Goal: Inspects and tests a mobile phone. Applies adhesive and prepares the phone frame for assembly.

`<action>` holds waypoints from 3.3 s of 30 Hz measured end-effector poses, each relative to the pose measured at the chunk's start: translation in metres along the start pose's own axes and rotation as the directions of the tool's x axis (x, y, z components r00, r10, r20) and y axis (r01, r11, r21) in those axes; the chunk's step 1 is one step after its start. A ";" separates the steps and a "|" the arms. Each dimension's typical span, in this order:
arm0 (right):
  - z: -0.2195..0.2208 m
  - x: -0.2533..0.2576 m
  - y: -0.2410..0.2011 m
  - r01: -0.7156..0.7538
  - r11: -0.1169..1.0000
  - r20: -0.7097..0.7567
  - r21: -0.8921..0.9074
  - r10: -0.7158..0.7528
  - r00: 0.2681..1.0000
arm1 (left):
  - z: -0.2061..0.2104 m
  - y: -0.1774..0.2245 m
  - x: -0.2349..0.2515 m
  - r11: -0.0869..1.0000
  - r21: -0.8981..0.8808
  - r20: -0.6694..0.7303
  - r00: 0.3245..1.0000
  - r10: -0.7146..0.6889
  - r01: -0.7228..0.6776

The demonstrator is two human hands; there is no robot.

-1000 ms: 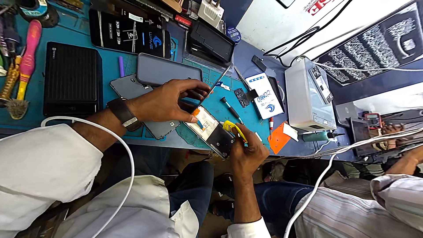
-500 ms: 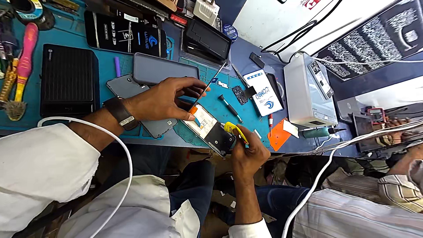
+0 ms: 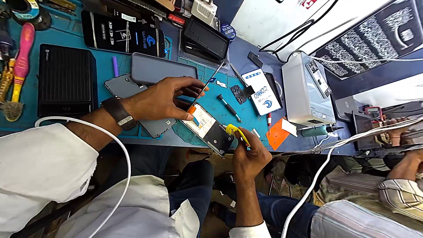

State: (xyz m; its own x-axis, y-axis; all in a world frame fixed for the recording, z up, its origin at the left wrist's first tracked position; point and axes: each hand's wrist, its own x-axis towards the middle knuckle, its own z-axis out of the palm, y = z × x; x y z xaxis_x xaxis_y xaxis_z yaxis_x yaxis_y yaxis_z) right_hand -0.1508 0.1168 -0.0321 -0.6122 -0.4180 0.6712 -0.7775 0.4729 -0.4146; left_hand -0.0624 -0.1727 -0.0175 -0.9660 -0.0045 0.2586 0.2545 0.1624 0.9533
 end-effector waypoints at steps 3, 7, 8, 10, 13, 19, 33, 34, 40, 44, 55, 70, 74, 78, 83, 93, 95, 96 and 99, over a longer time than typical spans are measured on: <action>-0.002 -0.001 0.000 0.001 1.000 -0.009 -0.011 -0.001 1.000 | 0.000 0.001 0.000 1.000 -0.006 0.002 1.000 -0.002 0.002; -0.005 -0.003 0.002 -0.001 1.000 -0.015 -0.005 0.001 1.000 | 0.000 0.001 0.000 1.000 -0.010 0.003 1.000 -0.006 0.006; -0.006 -0.004 0.003 0.001 1.000 -0.023 -0.005 -0.001 1.000 | 0.000 0.001 0.000 1.000 -0.011 0.000 1.000 -0.004 0.004; -0.008 -0.004 0.002 -0.004 1.000 -0.031 -0.018 0.004 1.000 | 0.000 0.001 0.000 1.000 -0.014 -0.001 1.000 -0.001 0.001; -0.011 -0.005 0.000 -0.018 0.999 -0.035 -0.041 0.016 0.999 | 0.000 0.001 0.000 1.000 0.000 -0.001 1.000 -0.002 0.002; -0.015 -0.009 0.004 -0.021 0.998 -0.041 -0.065 0.018 0.999 | 0.000 0.001 0.000 1.000 0.015 0.000 1.000 0.004 -0.004; -0.025 -0.016 0.010 -0.056 0.997 -0.052 -0.053 0.053 0.997 | 0.000 0.001 -0.001 1.000 0.007 0.002 1.000 0.012 -0.012; -0.026 -0.016 0.010 -0.058 0.997 -0.054 -0.056 0.055 0.997 | 0.000 0.000 0.000 1.000 0.009 0.005 1.000 0.012 -0.012; -0.030 -0.018 0.012 -0.054 0.996 -0.071 -0.077 0.049 0.996 | 0.000 0.001 0.000 1.000 0.009 0.006 1.000 0.002 -0.002; -0.032 -0.020 0.013 -0.056 0.995 -0.069 -0.085 0.050 0.996 | 0.001 0.002 0.000 1.000 0.012 0.004 1.000 -0.004 0.004; -0.038 -0.024 0.013 -0.068 0.994 -0.063 -0.088 0.062 0.996 | 0.001 0.001 0.000 1.000 0.025 -0.005 1.000 0.001 -0.001; -0.044 -0.029 0.009 -0.076 0.992 -0.064 -0.100 0.070 0.995 | 0.001 0.002 0.000 1.000 0.016 -0.003 1.000 -0.013 0.013; -0.044 -0.031 0.008 -0.081 0.993 -0.057 -0.091 0.076 0.995 | 0.001 0.002 0.000 1.000 0.023 -0.006 1.000 -0.011 0.011; -0.044 -0.032 0.006 -0.072 0.994 -0.053 -0.085 0.067 0.996 | 0.001 0.002 0.000 1.000 0.019 -0.002 1.000 -0.001 0.001; -0.046 -0.032 0.005 -0.060 0.993 -0.042 -0.105 0.056 0.998 | 0.001 0.001 0.001 1.000 0.014 -0.002 1.000 0.008 -0.008; -0.046 -0.029 0.007 -0.049 0.992 -0.035 -0.120 0.046 0.998 | 0.001 0.002 0.000 1.000 0.001 0.000 1.000 -0.012 0.012; -0.046 -0.027 0.008 -0.052 0.991 -0.036 -0.124 0.048 0.998 | 0.001 0.003 0.000 1.000 0.002 0.001 1.000 -0.014 0.014; -0.045 -0.026 0.009 -0.050 0.991 -0.038 -0.122 0.046 0.998 | 0.001 0.003 0.000 1.000 0.002 0.000 1.000 -0.014 0.014; -0.045 -0.022 0.015 -0.063 0.992 -0.030 -0.108 0.060 0.998 | 0.001 0.002 0.000 1.000 -0.007 0.000 1.000 -0.017 0.017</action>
State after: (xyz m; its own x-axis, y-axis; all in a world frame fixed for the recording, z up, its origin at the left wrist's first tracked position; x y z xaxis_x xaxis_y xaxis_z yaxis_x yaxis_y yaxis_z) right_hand -0.1424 0.1679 -0.0254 -0.6531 -0.3656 0.6632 -0.7174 0.5790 -0.3873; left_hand -0.0621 -0.1715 -0.0152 -0.9701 -0.0074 0.2427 0.2386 0.1555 0.9586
